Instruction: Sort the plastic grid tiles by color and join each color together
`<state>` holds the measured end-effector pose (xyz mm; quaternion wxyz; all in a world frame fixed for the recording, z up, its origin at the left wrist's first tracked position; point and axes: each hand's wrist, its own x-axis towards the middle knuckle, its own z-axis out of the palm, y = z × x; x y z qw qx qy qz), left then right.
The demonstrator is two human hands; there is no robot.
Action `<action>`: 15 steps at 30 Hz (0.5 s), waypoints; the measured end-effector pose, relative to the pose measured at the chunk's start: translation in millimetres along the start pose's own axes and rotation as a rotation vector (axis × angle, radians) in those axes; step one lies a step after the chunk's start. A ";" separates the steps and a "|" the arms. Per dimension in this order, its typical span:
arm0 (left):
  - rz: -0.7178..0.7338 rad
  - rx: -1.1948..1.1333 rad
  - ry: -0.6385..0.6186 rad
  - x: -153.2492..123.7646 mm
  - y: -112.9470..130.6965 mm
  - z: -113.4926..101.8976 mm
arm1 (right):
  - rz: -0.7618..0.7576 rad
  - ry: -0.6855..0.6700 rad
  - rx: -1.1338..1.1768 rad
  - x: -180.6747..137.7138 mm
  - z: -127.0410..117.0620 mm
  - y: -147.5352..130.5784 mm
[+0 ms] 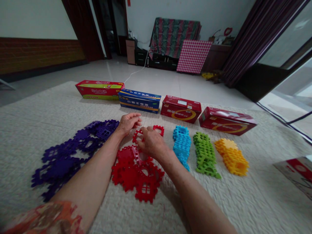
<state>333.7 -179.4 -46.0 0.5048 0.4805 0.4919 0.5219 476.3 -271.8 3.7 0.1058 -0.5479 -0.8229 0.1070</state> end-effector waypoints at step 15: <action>0.010 0.005 0.002 1.8 -2.7 -0.5 | -0.104 -0.084 -0.050 -3.2 0.4 -4.3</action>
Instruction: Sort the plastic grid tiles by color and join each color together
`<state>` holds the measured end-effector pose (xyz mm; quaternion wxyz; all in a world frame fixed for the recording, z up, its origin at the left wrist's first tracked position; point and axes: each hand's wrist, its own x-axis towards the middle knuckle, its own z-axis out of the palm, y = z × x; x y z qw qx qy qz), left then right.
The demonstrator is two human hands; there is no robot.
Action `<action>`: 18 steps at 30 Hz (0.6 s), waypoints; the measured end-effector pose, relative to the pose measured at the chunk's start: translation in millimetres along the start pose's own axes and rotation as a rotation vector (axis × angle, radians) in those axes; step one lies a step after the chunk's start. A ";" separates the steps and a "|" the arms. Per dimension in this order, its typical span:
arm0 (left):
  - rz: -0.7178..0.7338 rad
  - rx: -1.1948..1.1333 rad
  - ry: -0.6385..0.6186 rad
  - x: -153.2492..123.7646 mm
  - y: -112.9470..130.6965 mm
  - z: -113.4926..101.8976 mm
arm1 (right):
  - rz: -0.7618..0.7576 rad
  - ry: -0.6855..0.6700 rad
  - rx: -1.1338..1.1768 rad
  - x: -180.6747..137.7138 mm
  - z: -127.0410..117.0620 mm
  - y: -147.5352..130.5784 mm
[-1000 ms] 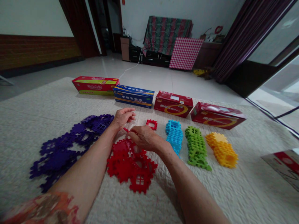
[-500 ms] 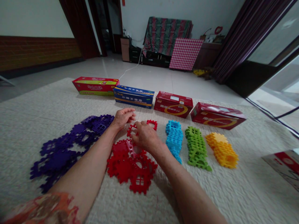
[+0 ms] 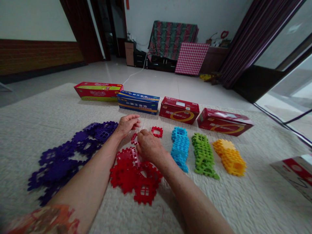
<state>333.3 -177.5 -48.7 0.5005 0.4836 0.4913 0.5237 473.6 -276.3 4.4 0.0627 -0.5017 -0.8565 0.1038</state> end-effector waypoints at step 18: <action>-0.007 -0.015 0.009 -3.4 2.5 1.1 | 0.175 0.247 -0.063 0.7 -21.3 37.1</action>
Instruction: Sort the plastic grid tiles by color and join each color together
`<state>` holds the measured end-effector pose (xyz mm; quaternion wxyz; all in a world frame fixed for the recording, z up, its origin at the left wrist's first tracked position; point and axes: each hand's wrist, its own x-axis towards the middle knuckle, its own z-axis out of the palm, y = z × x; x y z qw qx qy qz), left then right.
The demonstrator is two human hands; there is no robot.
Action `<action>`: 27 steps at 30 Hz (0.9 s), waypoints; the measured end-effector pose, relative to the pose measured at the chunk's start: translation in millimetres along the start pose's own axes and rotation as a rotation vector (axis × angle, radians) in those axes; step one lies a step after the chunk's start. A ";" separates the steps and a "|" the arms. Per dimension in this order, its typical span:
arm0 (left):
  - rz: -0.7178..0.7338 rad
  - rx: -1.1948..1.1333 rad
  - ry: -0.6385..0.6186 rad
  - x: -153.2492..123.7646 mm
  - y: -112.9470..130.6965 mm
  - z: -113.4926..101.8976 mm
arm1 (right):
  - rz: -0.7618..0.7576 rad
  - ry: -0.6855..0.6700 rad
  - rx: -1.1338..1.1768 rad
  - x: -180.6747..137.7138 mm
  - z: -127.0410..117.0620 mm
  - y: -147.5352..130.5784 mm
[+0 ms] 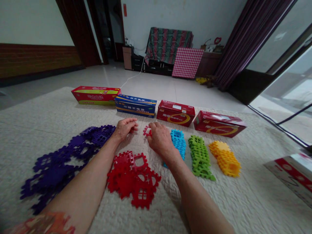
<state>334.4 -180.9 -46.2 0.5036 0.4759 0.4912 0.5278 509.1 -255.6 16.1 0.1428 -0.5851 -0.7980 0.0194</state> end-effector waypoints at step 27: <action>-0.008 -0.013 -0.003 1.4 0.9 0.3 | -0.379 -0.334 0.426 -49.1 -5.1 -21.1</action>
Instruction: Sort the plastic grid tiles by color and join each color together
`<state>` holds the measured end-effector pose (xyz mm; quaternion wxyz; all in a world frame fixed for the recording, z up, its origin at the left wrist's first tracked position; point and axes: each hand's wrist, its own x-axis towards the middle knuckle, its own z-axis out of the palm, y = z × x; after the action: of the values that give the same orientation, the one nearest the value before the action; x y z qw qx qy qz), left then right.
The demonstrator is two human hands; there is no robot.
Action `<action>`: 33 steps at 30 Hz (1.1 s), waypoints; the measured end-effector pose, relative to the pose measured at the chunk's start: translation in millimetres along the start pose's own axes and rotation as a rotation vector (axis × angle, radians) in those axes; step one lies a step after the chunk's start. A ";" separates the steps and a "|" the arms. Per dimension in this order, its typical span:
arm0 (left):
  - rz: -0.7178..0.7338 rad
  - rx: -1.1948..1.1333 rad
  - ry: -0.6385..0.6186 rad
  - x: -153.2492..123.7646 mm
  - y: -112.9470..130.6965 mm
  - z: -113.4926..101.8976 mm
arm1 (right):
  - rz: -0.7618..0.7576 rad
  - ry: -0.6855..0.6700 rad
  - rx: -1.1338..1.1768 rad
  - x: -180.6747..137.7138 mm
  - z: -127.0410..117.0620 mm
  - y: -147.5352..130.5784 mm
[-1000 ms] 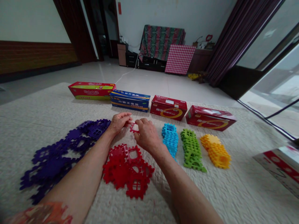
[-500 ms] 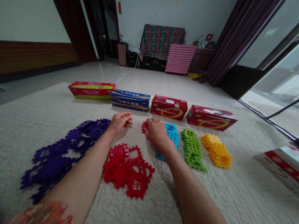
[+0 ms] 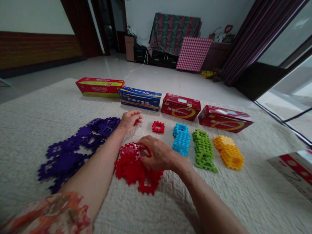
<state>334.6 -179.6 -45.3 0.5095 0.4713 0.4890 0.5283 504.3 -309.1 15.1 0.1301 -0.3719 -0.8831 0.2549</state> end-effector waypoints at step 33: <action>0.000 0.016 -0.002 -0.8 1.6 1.4 | 0.140 0.299 -0.277 8.2 -2.9 18.3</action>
<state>335.9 -180.3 -43.6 0.5062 0.4758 0.4927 0.5241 510.6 -291.3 7.9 0.1892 -0.4805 -0.8524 0.0814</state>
